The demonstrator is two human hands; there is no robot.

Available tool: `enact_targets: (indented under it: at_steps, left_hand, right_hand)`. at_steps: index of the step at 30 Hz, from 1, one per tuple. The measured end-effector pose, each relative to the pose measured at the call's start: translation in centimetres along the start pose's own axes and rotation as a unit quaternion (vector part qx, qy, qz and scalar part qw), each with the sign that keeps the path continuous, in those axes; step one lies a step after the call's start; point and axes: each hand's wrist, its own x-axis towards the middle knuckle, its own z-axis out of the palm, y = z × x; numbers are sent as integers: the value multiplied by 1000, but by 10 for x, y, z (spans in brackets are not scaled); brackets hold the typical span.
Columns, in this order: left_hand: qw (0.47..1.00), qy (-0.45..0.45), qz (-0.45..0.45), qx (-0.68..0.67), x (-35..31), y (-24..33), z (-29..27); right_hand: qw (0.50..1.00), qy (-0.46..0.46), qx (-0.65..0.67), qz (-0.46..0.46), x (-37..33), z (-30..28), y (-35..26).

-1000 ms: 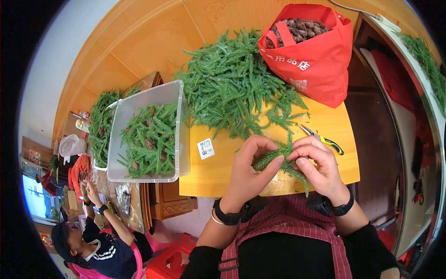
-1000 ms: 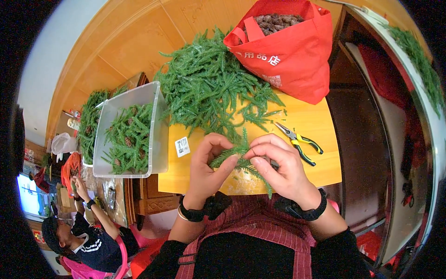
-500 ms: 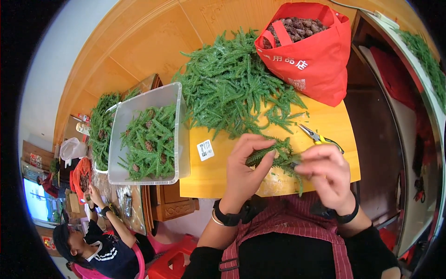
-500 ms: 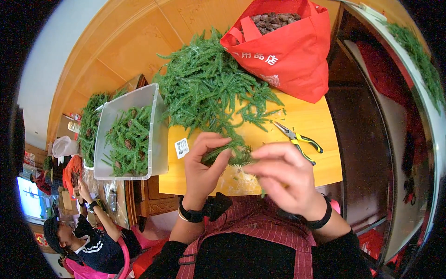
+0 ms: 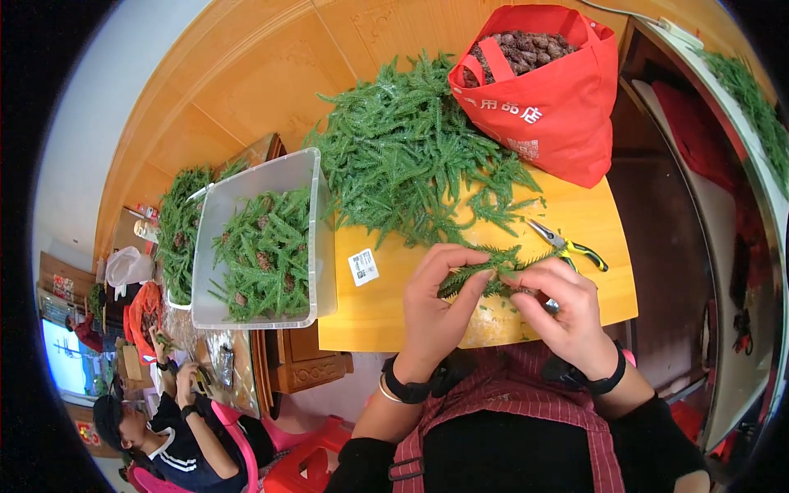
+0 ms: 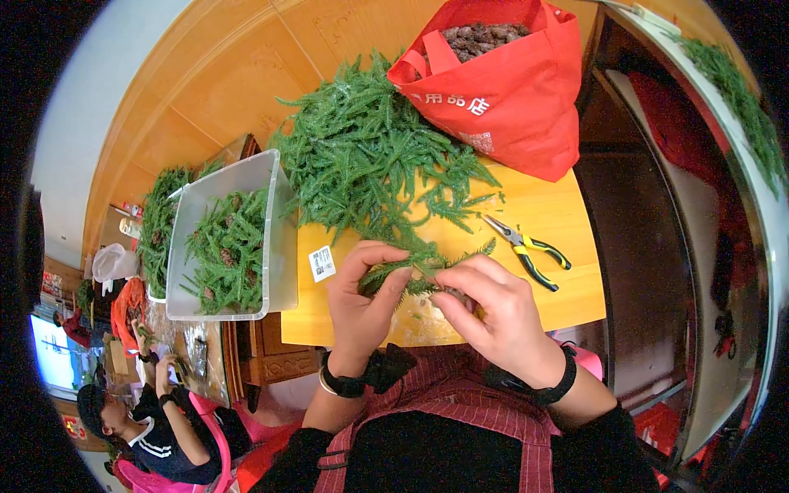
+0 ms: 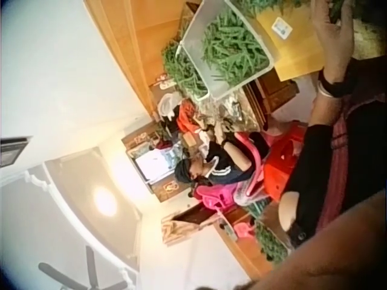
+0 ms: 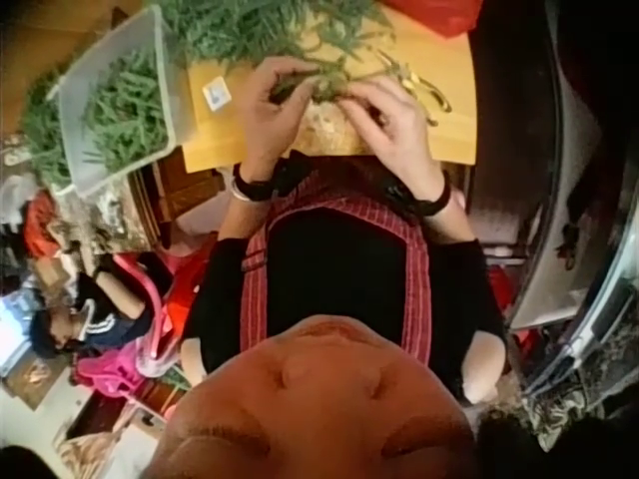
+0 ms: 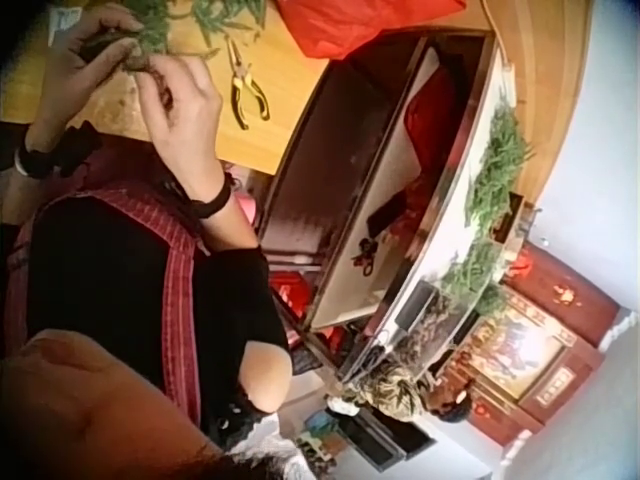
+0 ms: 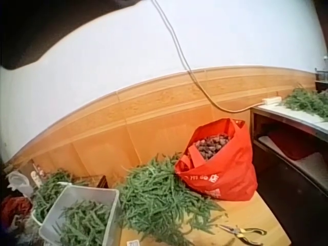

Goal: Trimming small green plant branches using handheld shears and placing the pieces into a plastic bin.

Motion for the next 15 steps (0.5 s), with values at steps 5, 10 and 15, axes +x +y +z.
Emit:
enact_targets:
  at_steps: [5, 10, 15]
  left_hand:
    - [999, 23, 23, 39, 2, 3, 3]
    - [997, 33, 30, 61, 3, 0, 1]
    - [994, 29, 48, 93, 3, 2, 6]
  right_hand:
    - [999, -29, 19, -23, 1, -3, -2]
    - [996, -46, 72, -40, -2, 0, 8]
    - [998, -26, 47, -38, -4, 5, 10]
